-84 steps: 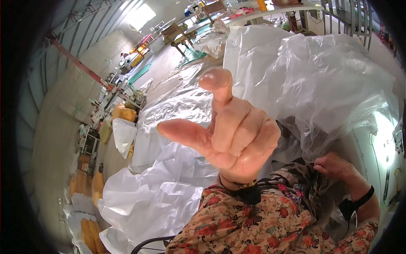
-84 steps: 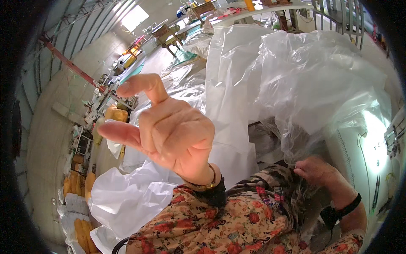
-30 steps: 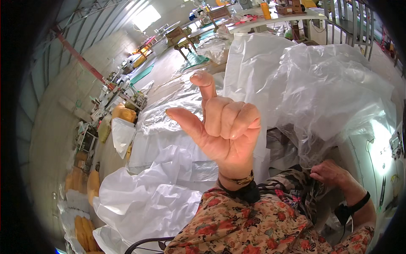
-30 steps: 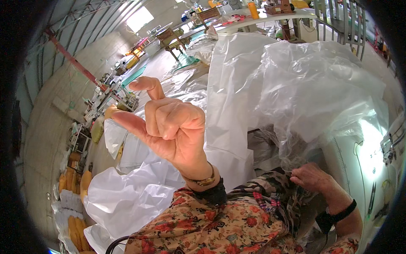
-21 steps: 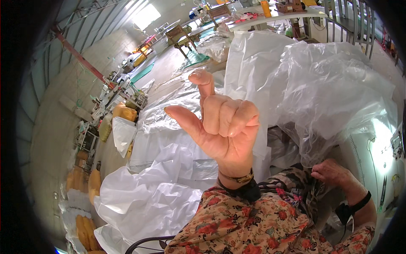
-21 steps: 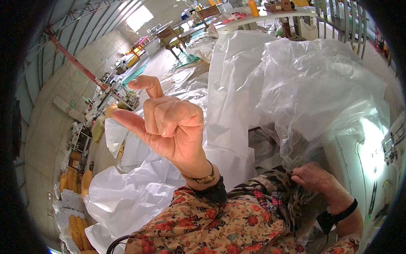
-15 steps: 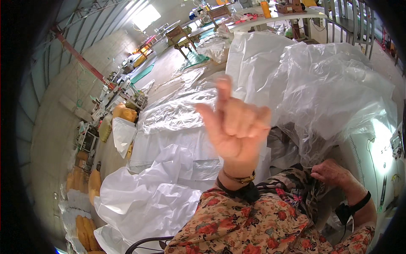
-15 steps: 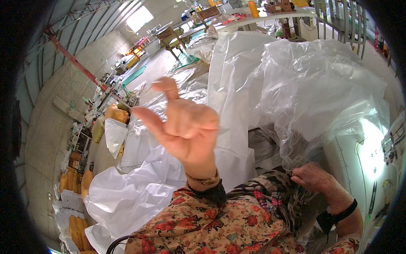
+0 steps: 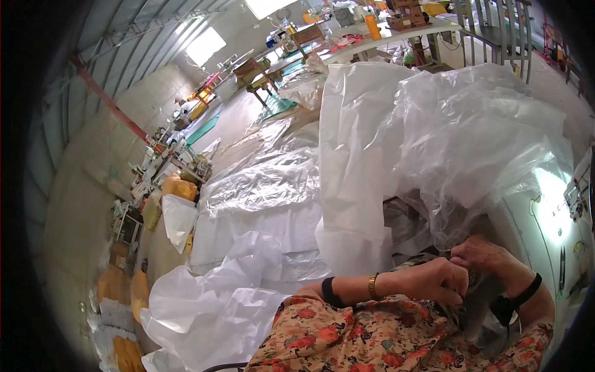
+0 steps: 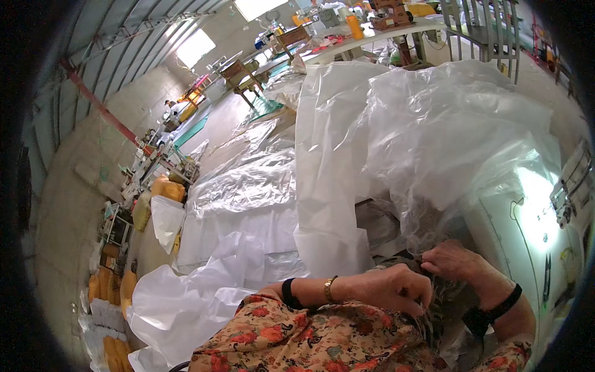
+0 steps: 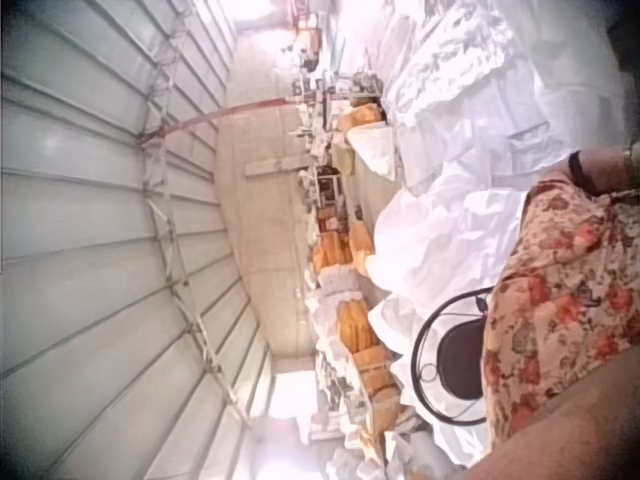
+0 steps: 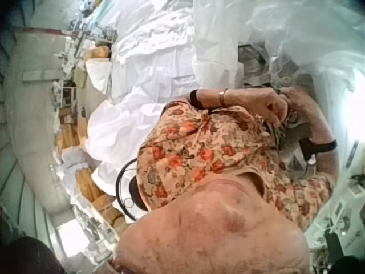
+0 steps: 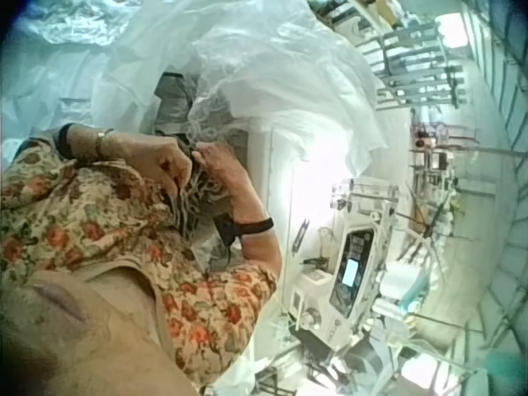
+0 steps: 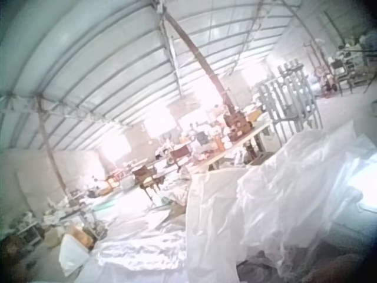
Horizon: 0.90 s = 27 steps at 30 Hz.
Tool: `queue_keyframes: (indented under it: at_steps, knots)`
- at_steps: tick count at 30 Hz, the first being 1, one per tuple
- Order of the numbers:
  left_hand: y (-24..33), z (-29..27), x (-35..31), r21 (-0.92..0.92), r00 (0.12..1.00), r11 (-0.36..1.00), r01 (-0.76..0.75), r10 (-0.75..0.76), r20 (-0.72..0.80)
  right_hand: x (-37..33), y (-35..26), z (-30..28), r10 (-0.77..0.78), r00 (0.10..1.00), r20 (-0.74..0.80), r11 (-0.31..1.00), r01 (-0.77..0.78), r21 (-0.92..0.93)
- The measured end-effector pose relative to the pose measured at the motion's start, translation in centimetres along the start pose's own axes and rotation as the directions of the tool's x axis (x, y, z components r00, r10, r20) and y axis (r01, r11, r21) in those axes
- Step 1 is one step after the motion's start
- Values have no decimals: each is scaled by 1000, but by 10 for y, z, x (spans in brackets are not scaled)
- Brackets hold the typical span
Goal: Sewing a large white woven plastic sheet using an industrial sewing machine
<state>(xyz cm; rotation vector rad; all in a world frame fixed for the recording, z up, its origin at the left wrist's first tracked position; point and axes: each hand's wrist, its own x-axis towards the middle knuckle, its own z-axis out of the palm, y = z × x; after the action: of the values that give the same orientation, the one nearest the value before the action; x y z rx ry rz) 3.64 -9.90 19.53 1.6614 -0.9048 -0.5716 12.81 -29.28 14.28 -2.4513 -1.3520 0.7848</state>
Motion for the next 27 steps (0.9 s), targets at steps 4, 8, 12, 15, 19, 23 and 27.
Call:
queue_keyframes:
  at_steps: [4, 8, 12, 15, 19, 23, 27]
  knots:
    - [-2, 1, 4, -50, 995, 997, -62, 58, -84, -3, -2, -2, 19, 1000, -9, 1000, -19, 9]
    - [0, 12, 3, -77, 999, 996, 35, -33, 21, -4, -1, -1, -11, 999, -38, 1000, 10, -4]
    - [3, 12, 6, -47, 996, 998, 38, -34, 78, -3, 1, 1, -18, 999, -41, 1000, 17, -6]
    - [14, -2, 2, -77, 977, 986, -149, 134, -165, -3, 3, 1, -50, 998, -39, 999, 50, 15]
    - [46, -37, -19, 378, 726, 912, -160, 368, -581, -4, 3, 3, -43, 999, -31, 999, 43, -3]
    - [80, -74, -33, 563, 290, 678, -473, 723, -627, -6, 4, 3, -34, 998, -49, 999, 35, 26]
    - [98, -96, -35, 879, 138, 367, -303, 930, -341, -5, 4, 3, -70, 994, -85, 997, 73, 32]
